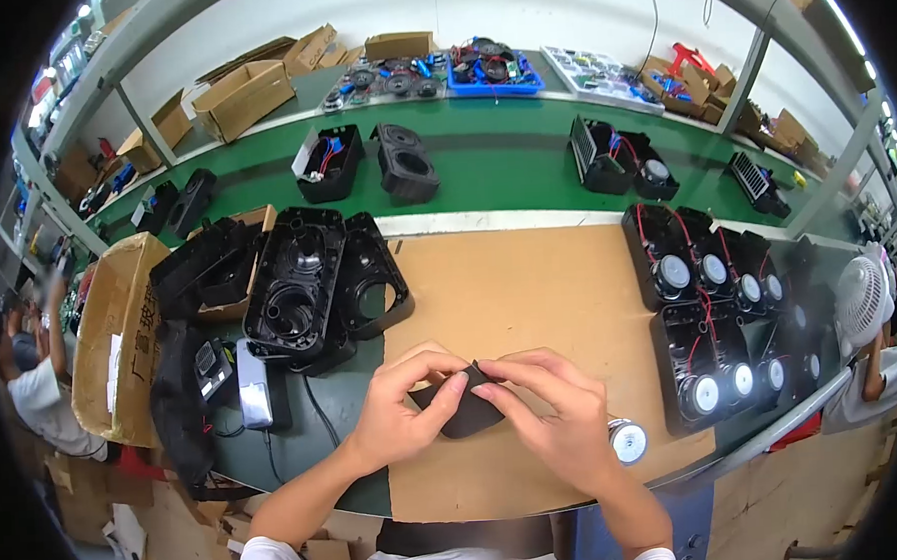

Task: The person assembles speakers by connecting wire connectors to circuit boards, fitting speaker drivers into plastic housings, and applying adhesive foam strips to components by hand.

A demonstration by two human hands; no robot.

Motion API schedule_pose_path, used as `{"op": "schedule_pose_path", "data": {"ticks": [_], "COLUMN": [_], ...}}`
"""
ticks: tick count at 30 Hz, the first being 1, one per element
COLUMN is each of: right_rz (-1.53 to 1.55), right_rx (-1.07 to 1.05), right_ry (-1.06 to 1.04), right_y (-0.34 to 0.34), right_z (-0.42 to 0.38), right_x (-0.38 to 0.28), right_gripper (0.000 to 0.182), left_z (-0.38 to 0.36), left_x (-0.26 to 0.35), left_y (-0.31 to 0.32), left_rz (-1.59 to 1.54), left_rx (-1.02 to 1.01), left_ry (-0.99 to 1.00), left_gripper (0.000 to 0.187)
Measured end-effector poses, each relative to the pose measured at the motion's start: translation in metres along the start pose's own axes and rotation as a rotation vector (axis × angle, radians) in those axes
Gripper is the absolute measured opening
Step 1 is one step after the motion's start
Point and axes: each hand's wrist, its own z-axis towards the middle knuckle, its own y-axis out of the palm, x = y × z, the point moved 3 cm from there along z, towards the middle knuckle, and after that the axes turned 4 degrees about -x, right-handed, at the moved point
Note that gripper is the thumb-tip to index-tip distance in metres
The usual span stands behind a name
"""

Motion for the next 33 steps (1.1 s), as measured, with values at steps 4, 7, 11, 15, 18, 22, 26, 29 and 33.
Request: {"op": "schedule_pose_path", "data": {"ticks": [4, 7, 11, 15, 18, 22, 26, 29, 33], "right_rz": [-0.003, 0.039, 0.061, 0.053, -0.010, -0.105, -0.109, -0.071, 0.026], "right_rx": [-0.020, -0.022, -0.024, -0.010, -0.009, -0.012, -0.005, -0.009, -0.005], "right_ry": [0.070, 0.104, 0.099, 0.099, 0.063, 0.030, 0.040, 0.057, 0.087], "right_y": [0.003, 0.005, 0.008, 0.011, 0.013, 0.018, 0.019, 0.019, 0.017], "right_z": [-0.006, -0.007, -0.007, -0.010, -0.011, -0.015, -0.017, -0.015, -0.012], "right_x": [0.010, 0.014, 0.011, 0.011, 0.011, 0.011, 0.014, 0.014, 0.012], "right_gripper": [0.018, 0.014, 0.011, 0.012, 0.012, 0.014, 0.015, 0.016, 0.016], "left_z": [0.001, 0.002, 0.004, 0.003, 0.002, 0.000, 0.001, 0.001, 0.001], "left_x": [0.004, 0.005, 0.004, 0.004, 0.004, 0.004, 0.003, 0.004, 0.005], "left_y": [0.001, 0.003, 0.001, 0.003, 0.005, 0.006, 0.007, 0.005, 0.005], "left_rz": [0.152, 0.173, 0.193, 0.164, 0.176, 0.105, 0.152, 0.168, 0.139], "left_rx": [-0.037, -0.061, -0.099, -0.122, -0.127, -0.126, -0.121, -0.102, -0.087], "left_ry": [0.094, 0.145, 0.197, 0.171, 0.124, 0.054, 0.090, 0.094, 0.125], "left_gripper": [0.013, 0.012, 0.017, 0.016, 0.013, 0.011, 0.011, 0.010, 0.010]}}
